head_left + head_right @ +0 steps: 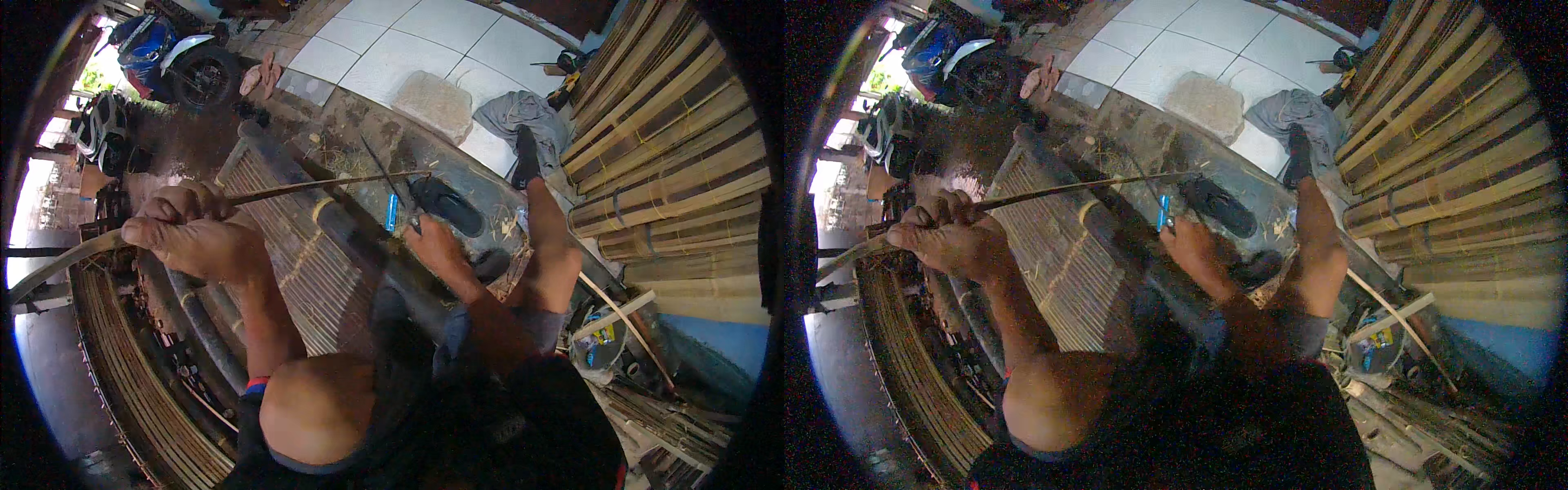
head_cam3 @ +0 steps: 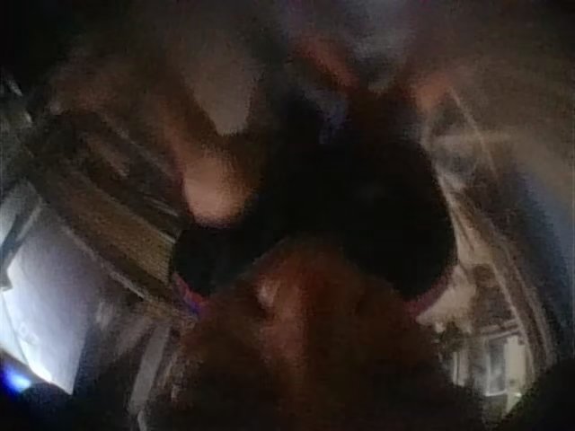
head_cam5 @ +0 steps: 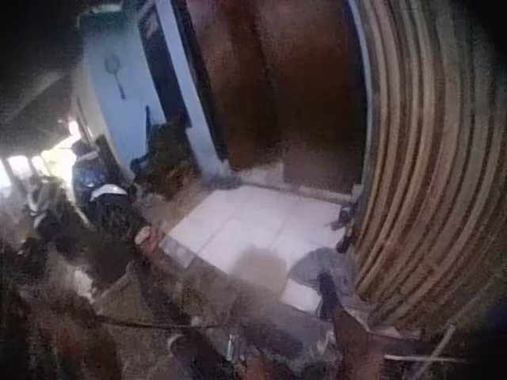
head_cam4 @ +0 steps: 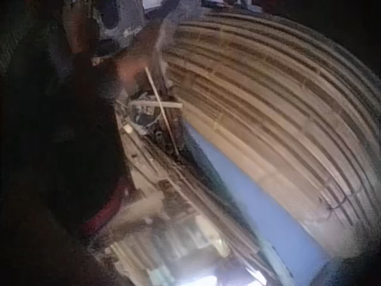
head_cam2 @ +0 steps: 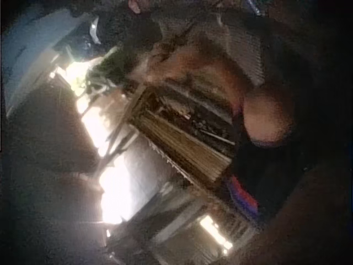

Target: The person weaves a bamboo mat by hand, inserting thin bamboo strips into a frame and securing them with ties. They use a knife to trim excess material and adjust the strips to fit the frame.

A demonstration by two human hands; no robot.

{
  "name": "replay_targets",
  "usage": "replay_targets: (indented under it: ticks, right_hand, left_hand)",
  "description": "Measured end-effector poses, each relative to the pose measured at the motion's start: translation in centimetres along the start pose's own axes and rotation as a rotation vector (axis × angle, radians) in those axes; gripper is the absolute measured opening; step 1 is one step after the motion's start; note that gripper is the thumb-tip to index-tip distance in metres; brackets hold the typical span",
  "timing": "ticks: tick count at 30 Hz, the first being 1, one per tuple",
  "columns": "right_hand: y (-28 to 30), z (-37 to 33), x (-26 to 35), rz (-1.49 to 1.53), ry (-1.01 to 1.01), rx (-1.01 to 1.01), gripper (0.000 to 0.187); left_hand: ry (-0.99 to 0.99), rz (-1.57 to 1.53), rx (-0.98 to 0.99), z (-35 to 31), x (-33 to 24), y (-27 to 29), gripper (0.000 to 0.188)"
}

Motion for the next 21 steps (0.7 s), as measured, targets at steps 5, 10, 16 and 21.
replay_targets:
  ticks: [5,10,16,21]
  right_hand:
    - [5.0,-1.9,13.0,0.191,0.015,0.202,0.033]
    - [3.2,-3.1,14.5,0.188,0.164,0.062,0.033]
    - [1.9,-3.2,8.4,0.024,-0.024,0.106,0.034]
    - [3.1,-4.9,9.3,0.162,0.043,0.066,0.035]
  left_hand:
    - [-0.001,-0.072,0.131,-1.7,2.1,-1.8,0.047]
    - [-0.047,0.014,0.101,-1.7,2.6,-2.2,0.045]
    - [-0.144,0.077,-0.069,-1.9,2.8,-2.8,0.045]
    - [-0.019,-0.012,0.079,-2.0,1.5,1.6,0.036]
Point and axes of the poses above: each hand's wrist, its own z-axis towards the middle knuckle, its own y-axis out of the back of the hand, x = y × z, the point moved 2 cm from there along z, towards the middle knuckle, and after that the axes turned 6 degrees about y, right-handed, at the moved point
